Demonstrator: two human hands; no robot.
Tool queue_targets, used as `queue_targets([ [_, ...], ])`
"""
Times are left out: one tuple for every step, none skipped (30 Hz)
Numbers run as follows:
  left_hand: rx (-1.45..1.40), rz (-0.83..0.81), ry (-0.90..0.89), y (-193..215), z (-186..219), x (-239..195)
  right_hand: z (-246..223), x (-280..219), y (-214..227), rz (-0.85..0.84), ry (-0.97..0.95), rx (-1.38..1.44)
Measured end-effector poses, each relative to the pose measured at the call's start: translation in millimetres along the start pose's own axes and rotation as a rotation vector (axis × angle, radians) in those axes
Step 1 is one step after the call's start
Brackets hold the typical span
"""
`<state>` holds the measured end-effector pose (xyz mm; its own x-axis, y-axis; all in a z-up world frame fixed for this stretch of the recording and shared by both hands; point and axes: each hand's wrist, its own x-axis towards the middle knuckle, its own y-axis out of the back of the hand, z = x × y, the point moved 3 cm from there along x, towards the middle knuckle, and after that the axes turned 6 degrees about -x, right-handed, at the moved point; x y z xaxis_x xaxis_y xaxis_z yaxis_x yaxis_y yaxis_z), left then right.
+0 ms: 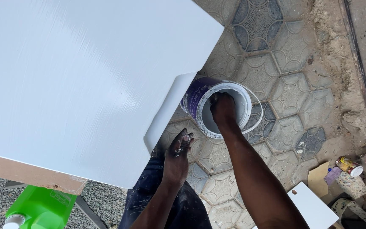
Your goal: The person applies white paint to a rectangular wooden board using a sponge, repeatedly dipping the sponge into a bucket of paint. The person also pours liquid from a green container into the paint bucket and stirs the mixture with a stick.
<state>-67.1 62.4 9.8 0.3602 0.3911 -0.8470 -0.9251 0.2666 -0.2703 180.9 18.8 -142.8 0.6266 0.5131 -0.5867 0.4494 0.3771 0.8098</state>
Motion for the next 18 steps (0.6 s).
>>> queue_targets([
  [-0.013, -0.001, -0.002, -1, 0, 0, 0, 0, 1, -0.001, 0.0, 0.003],
  [-0.027, -0.001, -0.004, -2, 1, 0, 0, 1, 3, -0.001, 0.0, 0.006],
  [-0.029, -0.001, -0.006, -1, 0, 0, 0, 0, 4, 0.0, 0.002, 0.004],
  [-0.044, -0.002, -0.003, -1, -1, 1, -1, 0, 6, -0.003, -0.01, 0.016],
  [-0.058, -0.002, -0.001, -1, -2, 1, -1, 0, 7, -0.007, -0.022, 0.028],
  [-0.06, -0.001, -0.002, -1, -1, 2, -13, -13, 21, -0.006, -0.02, 0.027],
  [-0.056, -0.008, -0.002, -2, -1, 3, -21, -25, 36, -0.015, -0.076, 0.125],
  [-0.052, -0.015, -0.001, -3, -1, 4, -30, -38, 50, -0.024, -0.132, 0.222],
  [-0.054, -0.013, -0.004, -5, 5, 3, -19, -37, 50, -0.024, -0.129, 0.221],
  [-0.049, -0.029, -0.008, -8, 11, 2, -4, -37, 45, -0.093, -0.313, 0.633],
  [-0.044, -0.045, -0.011, -10, 16, 0, 9, -38, 38, -0.167, -0.497, 1.045],
  [-0.046, -0.042, -0.011, -10, 19, -1, 12, -44, 43, -0.169, -0.494, 1.043],
  [-0.049, -0.042, -0.007, -12, 22, -2, 16, -50, 46, -0.301, -0.529, 1.123],
  [-0.052, -0.042, -0.004, -14, 24, -3, 19, -57, 49, -0.436, -0.562, 1.2],
  [-0.055, -0.043, -0.004, -14, 19, -1, 25, -56, 44, -0.434, -0.562, 1.198],
  [-0.054, -0.044, 0.008, -14, 14, 2, 31, -56, 39, -0.451, -0.554, 1.222],
  [-0.051, -0.042, 0.017, -12, 9, 4, 35, -55, 33, -0.47, -0.543, 1.249],
  [-0.052, -0.041, 0.015, -16, 8, 6, 24, -60, 43, -0.471, -0.541, 1.249],
])
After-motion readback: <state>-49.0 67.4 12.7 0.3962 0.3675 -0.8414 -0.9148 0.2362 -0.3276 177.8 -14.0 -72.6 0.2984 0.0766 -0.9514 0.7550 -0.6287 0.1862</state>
